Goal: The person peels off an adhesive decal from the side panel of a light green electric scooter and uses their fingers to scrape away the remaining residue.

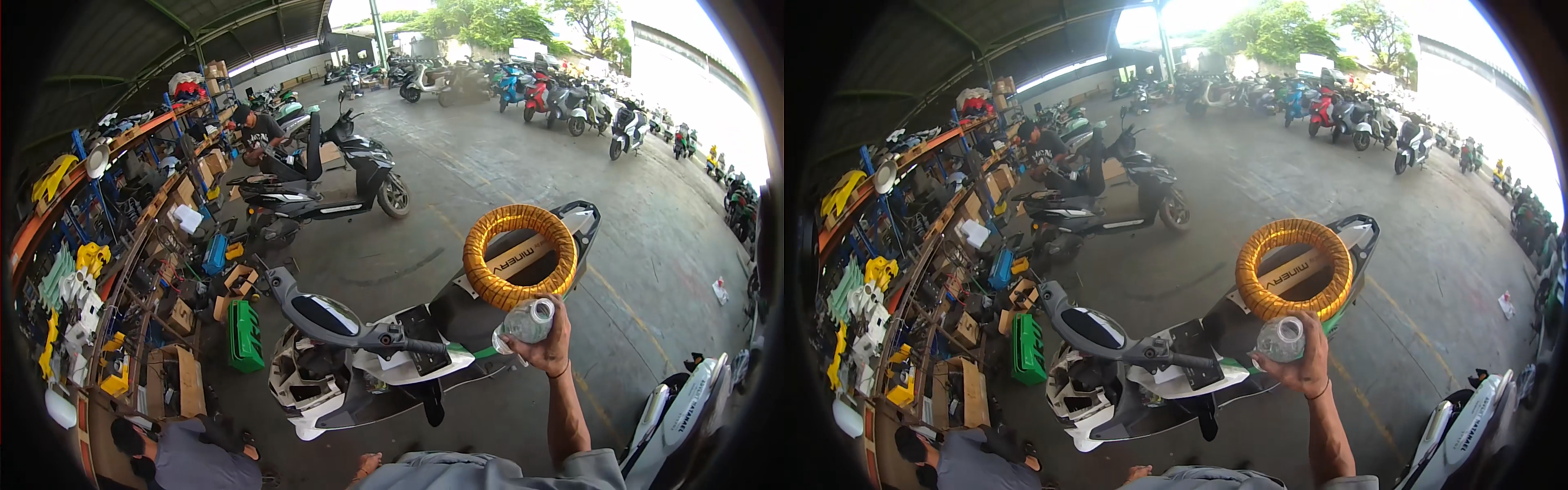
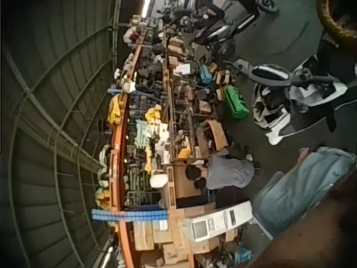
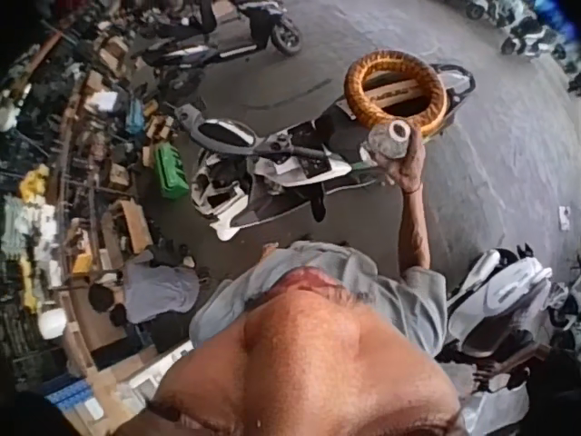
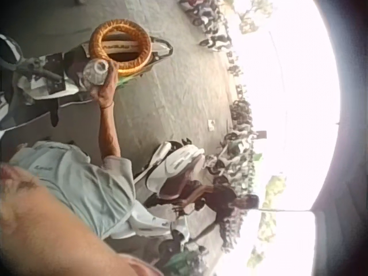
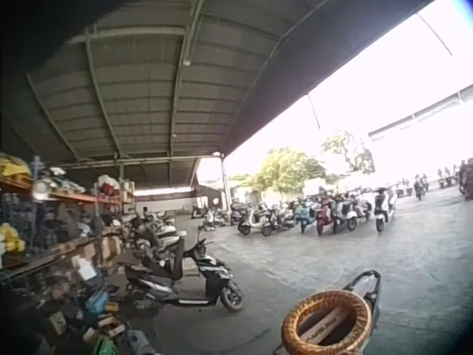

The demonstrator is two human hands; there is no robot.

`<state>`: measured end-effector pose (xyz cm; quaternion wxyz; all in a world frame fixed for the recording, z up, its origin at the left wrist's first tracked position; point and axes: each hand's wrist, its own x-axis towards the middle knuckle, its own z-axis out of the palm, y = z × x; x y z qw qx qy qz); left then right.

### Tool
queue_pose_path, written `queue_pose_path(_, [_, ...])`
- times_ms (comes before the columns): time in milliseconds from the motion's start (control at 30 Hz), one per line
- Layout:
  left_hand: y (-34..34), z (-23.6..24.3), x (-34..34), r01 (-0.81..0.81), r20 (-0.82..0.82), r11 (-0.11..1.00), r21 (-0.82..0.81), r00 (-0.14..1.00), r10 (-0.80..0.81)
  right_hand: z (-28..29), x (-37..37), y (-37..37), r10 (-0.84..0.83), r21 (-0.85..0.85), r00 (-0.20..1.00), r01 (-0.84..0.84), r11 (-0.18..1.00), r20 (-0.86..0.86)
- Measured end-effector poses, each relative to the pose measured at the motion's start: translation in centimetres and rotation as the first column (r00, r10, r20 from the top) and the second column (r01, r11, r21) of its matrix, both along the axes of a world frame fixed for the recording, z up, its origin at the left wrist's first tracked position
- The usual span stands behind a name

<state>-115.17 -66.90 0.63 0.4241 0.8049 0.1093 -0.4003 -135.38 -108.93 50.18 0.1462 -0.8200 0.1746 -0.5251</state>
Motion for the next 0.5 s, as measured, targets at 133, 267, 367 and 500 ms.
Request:
queue_pose_path(133, [-2.4, 0.0, -0.4, 0.027, 0.004, 1.0, -0.013, 1.0, -0.027, 8.3, 0.2, -0.9, 0.206, -0.299, 0.978, -0.189, 0.935, 0.027])
queue_pose_path(267, [-7.2, 1.6, 1.6, 0.064, 0.056, 0.996, -0.063, 0.997, -0.061, 15.4, 0.4, -0.8, 0.428, -0.544, 0.903, -0.375, 0.751, -0.033])
queue_pose_path(367, [-11.1, 3.7, 3.7, 0.082, 0.118, 0.989, -0.12, 0.991, -0.068, 18.8, 1.8, 0.0, 0.532, -0.711, 0.846, -0.389, 0.585, -0.025])
queue_pose_path(500, [-15.7, 6.7, 6.2, 0.096, 0.194, 0.975, -0.199, 0.979, -0.056, 21.7, 3.5, 1.8, 0.611, -0.836, 0.791, -0.307, 0.454, 0.041])
